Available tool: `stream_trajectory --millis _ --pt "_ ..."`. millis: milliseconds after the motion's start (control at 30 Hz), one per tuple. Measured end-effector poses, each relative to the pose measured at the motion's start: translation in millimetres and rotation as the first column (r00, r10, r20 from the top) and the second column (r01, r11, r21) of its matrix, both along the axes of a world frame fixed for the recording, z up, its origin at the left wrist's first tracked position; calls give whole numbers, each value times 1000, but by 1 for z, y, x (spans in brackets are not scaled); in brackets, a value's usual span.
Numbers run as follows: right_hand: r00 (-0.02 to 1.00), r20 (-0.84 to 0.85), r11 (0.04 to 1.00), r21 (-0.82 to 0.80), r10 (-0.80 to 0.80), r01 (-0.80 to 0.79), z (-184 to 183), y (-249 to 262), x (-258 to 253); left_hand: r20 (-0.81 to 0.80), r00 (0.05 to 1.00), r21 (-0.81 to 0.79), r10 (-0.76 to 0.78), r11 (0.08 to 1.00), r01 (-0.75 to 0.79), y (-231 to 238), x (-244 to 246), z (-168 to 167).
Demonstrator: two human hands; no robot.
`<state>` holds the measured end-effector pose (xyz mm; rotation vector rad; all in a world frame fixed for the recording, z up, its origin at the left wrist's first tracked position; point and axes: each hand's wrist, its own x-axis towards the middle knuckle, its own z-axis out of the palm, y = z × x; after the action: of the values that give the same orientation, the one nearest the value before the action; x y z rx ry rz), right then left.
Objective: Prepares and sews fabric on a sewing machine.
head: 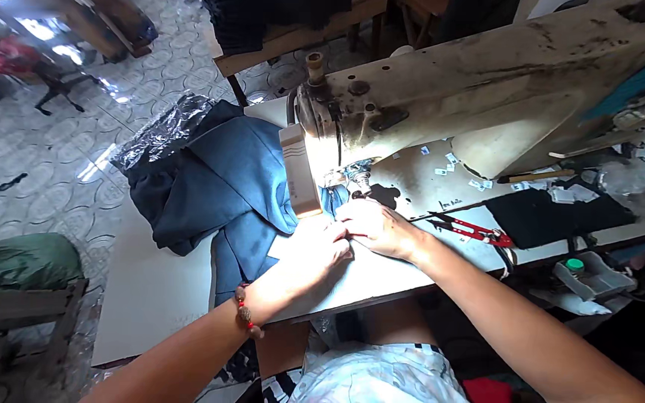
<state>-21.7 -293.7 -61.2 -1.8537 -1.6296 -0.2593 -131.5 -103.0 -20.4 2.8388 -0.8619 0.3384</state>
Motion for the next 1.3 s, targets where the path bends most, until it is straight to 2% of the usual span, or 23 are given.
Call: stream_trajectory --millis 100,233,333,467,567,833,933,1000,1033,1100,1200,1300 --pt "1000 25 998 52 -19 17 -3 -7 -13 -63 998 -44 27 999 -30 4 1 -3" --pt "995 66 996 55 -80 76 0 -10 -17 -11 997 52 80 996 -79 23 0 8" --pt "990 77 991 65 -122 117 1 -11 -22 -20 995 105 95 990 -92 25 -4 3" --pt "989 81 992 51 -122 118 -8 -13 -29 -105 990 83 96 993 -87 18 -8 -3" --pt "990 73 992 38 -122 120 -6 -13 -30 -106 988 50 111 993 -106 20 -8 -8" --pt "991 -22 991 14 -135 135 -1 4 1 -129 973 87 190 980 -180 29 22 -5" --pt "983 -62 984 -15 -175 175 -2 10 11 -59 978 43 199 980 -196 37 35 -4" --pt "977 -104 983 -19 -185 184 -3 11 13 -86 979 32 184 983 -182 43 25 27" --pt "975 -128 983 -6 -183 184 -4 12 14 -138 971 46 194 981 -190 45 15 51" --pt "973 -165 986 7 -161 165 -3 13 15 -211 964 17 163 986 -163 49 13 77" --pt "967 -209 989 0 -144 148 4 14 17 -251 967 147 47 989 -10 48 39 78" --pt "947 -257 979 25 -191 204 7 16 8 -206 976 70 -67 994 83 54 45 78"
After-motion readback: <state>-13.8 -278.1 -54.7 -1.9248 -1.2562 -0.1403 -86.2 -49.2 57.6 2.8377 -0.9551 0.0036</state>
